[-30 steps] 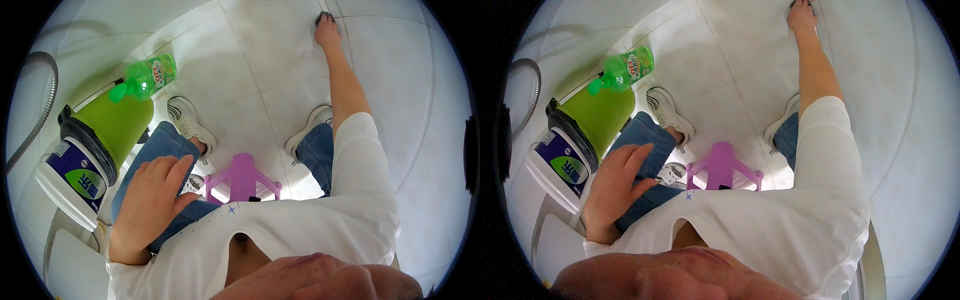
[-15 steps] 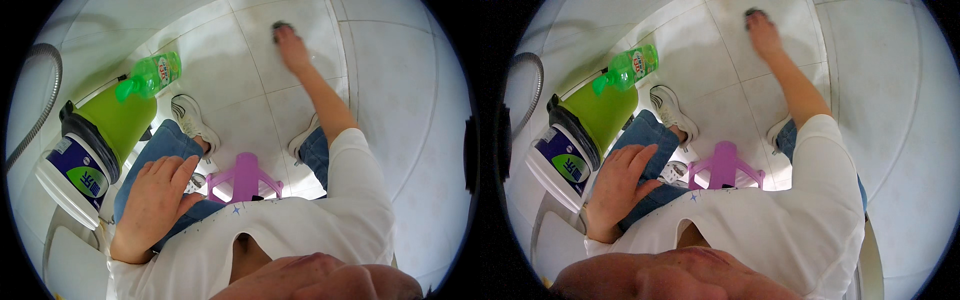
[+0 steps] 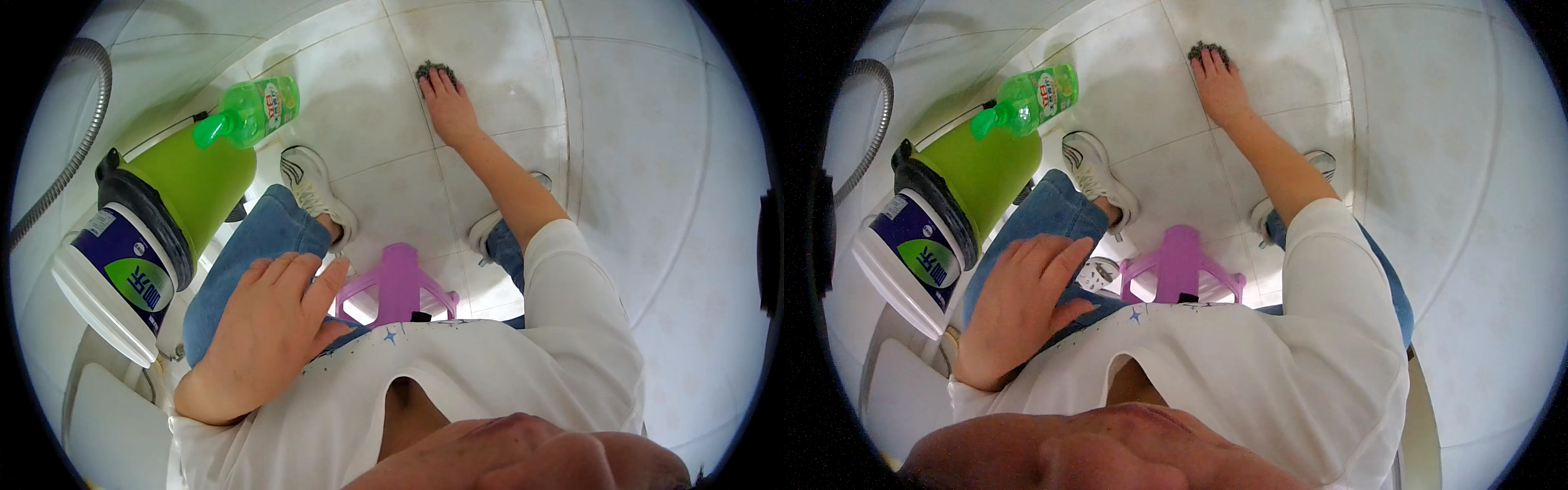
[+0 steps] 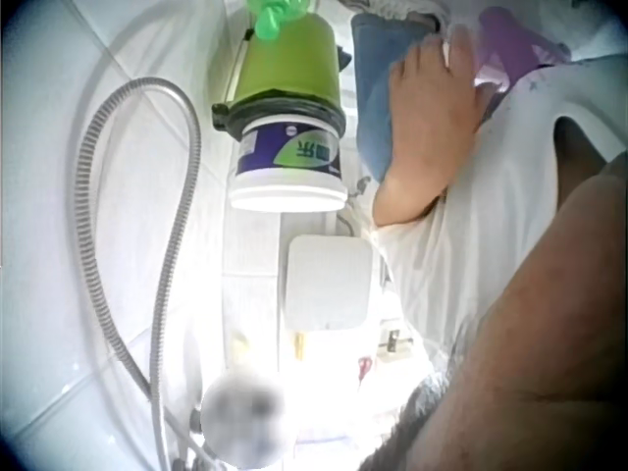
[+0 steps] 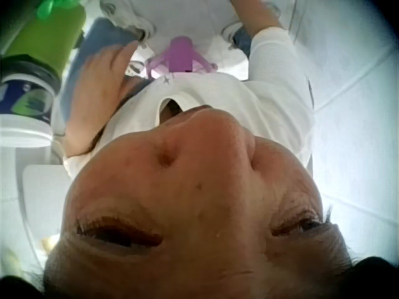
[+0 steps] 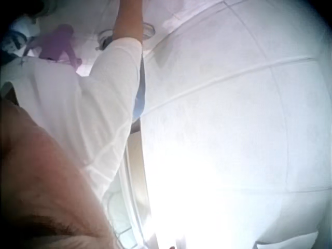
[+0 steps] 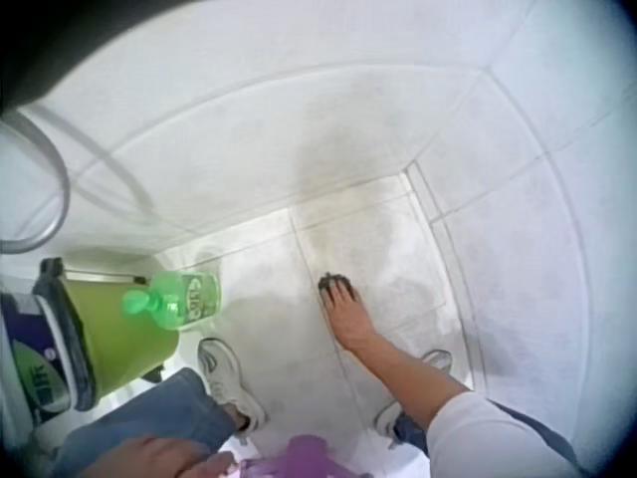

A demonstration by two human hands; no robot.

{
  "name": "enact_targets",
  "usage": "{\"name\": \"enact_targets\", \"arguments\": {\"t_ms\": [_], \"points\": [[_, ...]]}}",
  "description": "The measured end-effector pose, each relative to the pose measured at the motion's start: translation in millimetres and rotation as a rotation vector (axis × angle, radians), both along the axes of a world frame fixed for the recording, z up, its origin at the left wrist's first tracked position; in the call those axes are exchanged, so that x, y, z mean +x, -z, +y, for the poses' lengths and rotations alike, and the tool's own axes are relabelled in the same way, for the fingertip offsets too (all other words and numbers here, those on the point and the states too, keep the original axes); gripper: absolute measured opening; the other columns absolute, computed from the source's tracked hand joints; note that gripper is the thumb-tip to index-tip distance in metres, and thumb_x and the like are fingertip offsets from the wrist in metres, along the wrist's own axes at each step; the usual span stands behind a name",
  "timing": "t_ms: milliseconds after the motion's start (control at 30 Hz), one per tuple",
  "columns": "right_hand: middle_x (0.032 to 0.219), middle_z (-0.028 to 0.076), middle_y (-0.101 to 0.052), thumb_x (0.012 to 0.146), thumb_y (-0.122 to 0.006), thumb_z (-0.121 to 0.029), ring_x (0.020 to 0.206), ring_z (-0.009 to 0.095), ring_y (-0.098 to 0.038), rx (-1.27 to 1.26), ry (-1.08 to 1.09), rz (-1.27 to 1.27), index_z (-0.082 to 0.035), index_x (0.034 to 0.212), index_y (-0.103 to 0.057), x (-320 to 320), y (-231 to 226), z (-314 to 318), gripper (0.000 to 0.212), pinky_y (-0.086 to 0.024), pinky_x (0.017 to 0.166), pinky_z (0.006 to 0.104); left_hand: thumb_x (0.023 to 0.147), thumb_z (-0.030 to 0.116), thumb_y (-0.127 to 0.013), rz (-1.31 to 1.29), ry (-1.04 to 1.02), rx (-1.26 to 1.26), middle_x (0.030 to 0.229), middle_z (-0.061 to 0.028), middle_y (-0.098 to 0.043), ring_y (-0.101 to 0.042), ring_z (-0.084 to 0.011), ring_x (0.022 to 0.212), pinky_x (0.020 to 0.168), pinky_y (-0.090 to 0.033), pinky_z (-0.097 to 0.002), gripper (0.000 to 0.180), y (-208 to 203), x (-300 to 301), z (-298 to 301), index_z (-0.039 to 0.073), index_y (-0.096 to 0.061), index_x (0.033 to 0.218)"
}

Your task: The person scrubs the white tiled floor and lower wall sections of a bathroom using a steel wool pad. They apply cleaning liquid from a green bottle to the floor and repeatedly scrub the grout lines and tile surfaces, occasionally dipping the pad into a white bucket.

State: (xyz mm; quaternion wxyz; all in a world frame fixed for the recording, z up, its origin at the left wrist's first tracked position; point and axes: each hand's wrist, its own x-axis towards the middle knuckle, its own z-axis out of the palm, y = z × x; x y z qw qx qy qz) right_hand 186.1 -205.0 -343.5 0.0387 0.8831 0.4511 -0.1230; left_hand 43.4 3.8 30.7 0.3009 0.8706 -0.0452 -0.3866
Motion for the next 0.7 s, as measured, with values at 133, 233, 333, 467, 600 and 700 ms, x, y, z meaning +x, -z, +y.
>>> {"name": "enact_targets", "arguments": {"t_ms": [133, 233, 333, 467, 600, 700], "points": [[0.138, 0.015, -0.038, 0.085, -0.045, -0.007, 0.125, 0.029, -0.040, 0.055, 0.158, -0.051, -0.004, 0.133, -0.038, 50, 15, -25, 0.049, -0.043, 0.095, 0.0390, 0.068, 0.017, -0.072, 0.009, 0.005, 0.048, 0.108, -0.0139, -0.053, -0.052, -0.0327, 0.099, 0.085, -0.041, -0.0410, 0.060, 4, 2, 2, 0.003, -0.048, 0.121], [0.127, 0.011, -0.045, 0.087, -0.045, -0.013, 0.118, 0.025, -0.046, 0.031, 0.434, -0.087, -0.007, 0.123, -0.045, 104, 10, -49, 0.037, -0.050, 0.084, 0.0412, 0.068, 0.017, -0.072, -0.017, 0.006, 0.022, 0.108, -0.0140, -0.053, -0.052, -0.0325, 0.100, 0.085, -0.041, -0.0409, 0.060, 2, 1, 1, 0.003, -0.048, 0.121], [0.133, 0.011, -0.041, 0.086, -0.047, -0.012, 0.124, 0.026, -0.040, -0.014, 0.510, -0.061, -0.008, 0.127, -0.042, 114, 5, -63, 0.041, -0.046, 0.087, 0.0500, 0.068, 0.017, -0.072, -0.022, 0.020, -0.003, 0.107, -0.0143, -0.053, -0.052, -0.0323, 0.099, 0.085, -0.041, -0.0410, 0.060, -1, 0, 1, 0.002, -0.048, 0.121], [0.139, 0.012, -0.035, 0.085, -0.049, -0.012, 0.132, 0.026, -0.031, -0.093, 0.411, -0.038, -0.009, 0.136, -0.036, 37, 5, -55, 0.053, -0.038, 0.094, 0.0531, 0.068, 0.017, -0.071, -0.049, 0.031, -0.056, 0.106, -0.0144, -0.052, -0.051, -0.0321, 0.098, 0.084, -0.040, -0.0410, 0.060, -4, -1, 0, 0.001, -0.047, 0.121], [0.141, 0.013, -0.034, 0.087, -0.048, -0.010, 0.131, 0.027, -0.033, -0.090, 0.287, -0.001, -0.008, 0.135, -0.036, -17, -2, -43, 0.050, -0.038, 0.095, 0.0527, 0.068, 0.017, -0.072, -0.032, 0.015, -0.026, 0.105, -0.0143, -0.052, -0.051, -0.0322, 0.098, 0.084, -0.040, -0.0410, 0.060, -1, -4, -1, 0.001, -0.047, 0.120], [0.141, 0.011, -0.036, 0.085, -0.049, -0.007, 0.129, 0.025, -0.036, -0.005, 0.322, -0.031, -0.009, 0.134, -0.037, 15, 4, -39, 0.050, -0.040, 0.093, 0.0512, 0.068, 0.017, -0.072, -0.035, 0.029, -0.022, 0.105, -0.0143, -0.052, -0.051, -0.0324, 0.098, 0.084, -0.040, -0.0408, 0.061, 0, -7, -2, 0.001, -0.047, 0.120]]}}
